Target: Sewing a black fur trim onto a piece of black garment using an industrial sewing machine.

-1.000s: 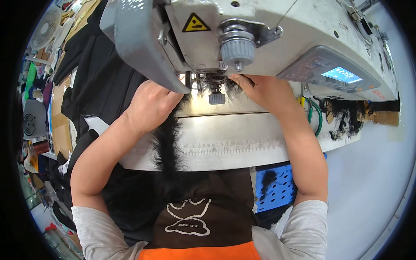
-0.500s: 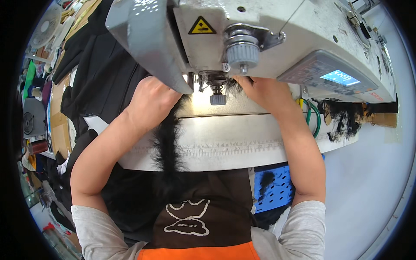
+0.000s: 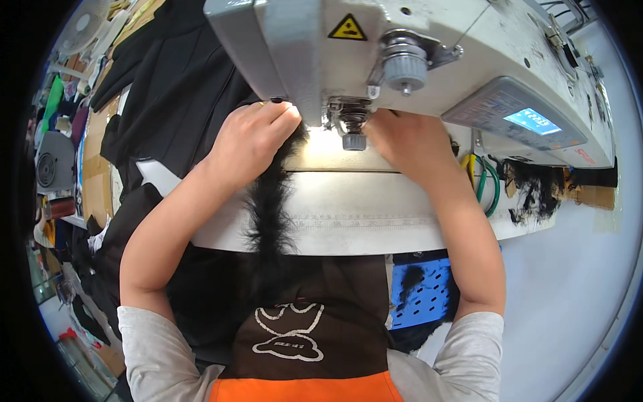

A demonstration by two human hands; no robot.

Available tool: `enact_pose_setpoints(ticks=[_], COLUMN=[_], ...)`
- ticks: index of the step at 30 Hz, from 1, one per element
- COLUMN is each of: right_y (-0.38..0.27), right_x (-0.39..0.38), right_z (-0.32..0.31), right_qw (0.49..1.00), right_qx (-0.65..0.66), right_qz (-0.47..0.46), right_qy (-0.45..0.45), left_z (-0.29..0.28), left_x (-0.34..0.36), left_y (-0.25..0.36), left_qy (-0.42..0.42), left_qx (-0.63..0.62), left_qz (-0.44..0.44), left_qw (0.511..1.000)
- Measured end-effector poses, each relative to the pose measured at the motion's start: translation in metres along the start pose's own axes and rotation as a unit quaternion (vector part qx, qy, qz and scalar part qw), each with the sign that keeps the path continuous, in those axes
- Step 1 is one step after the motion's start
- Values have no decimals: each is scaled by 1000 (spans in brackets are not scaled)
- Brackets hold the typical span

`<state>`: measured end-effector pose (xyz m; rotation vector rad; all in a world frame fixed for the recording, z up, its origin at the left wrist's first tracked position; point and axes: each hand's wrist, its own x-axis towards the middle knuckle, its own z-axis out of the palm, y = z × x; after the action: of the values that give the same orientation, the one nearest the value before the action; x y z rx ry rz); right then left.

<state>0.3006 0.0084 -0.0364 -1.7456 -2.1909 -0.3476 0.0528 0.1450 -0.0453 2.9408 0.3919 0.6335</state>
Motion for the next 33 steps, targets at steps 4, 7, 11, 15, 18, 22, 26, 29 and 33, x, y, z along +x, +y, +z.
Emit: enact_pose_setpoints(ticks=[4,7,11,15,18,22,26,29,33], right_y=[-6,8,3,2,3,-2,-2,0,5], right_x=[-3,-6,-1,-6,-5,0,0,-1,-2], right_z=[19,33,27,22,18,14,23,22,30], right_qw=[983,979,973,970,976,987,991,993,992], right_qx=[145,199,224,235,216,144,134,116,117], right_qz=[109,40,38,54,20,-34,8,15,12], right_qy=[-35,17,32,24,19,62,-1,-5,47], left_z=[-19,-32,-49,-40,-57,-66,-45,-10,-1], left_x=[1,-22,-60,-72,-81,-66,-24,-10,-10], left_y=[13,25,23,-33,-90,-61,37,68,58], left_qy=[143,209,0,-52,-53,14,116,101,61], left_qx=[-73,13,29,141,98,108,-66,-45,61], left_qz=[86,-26,-295,-309,-289,-257,-116,-142,-153], left_qw=[983,977,955,939,951,960,984,984,984])
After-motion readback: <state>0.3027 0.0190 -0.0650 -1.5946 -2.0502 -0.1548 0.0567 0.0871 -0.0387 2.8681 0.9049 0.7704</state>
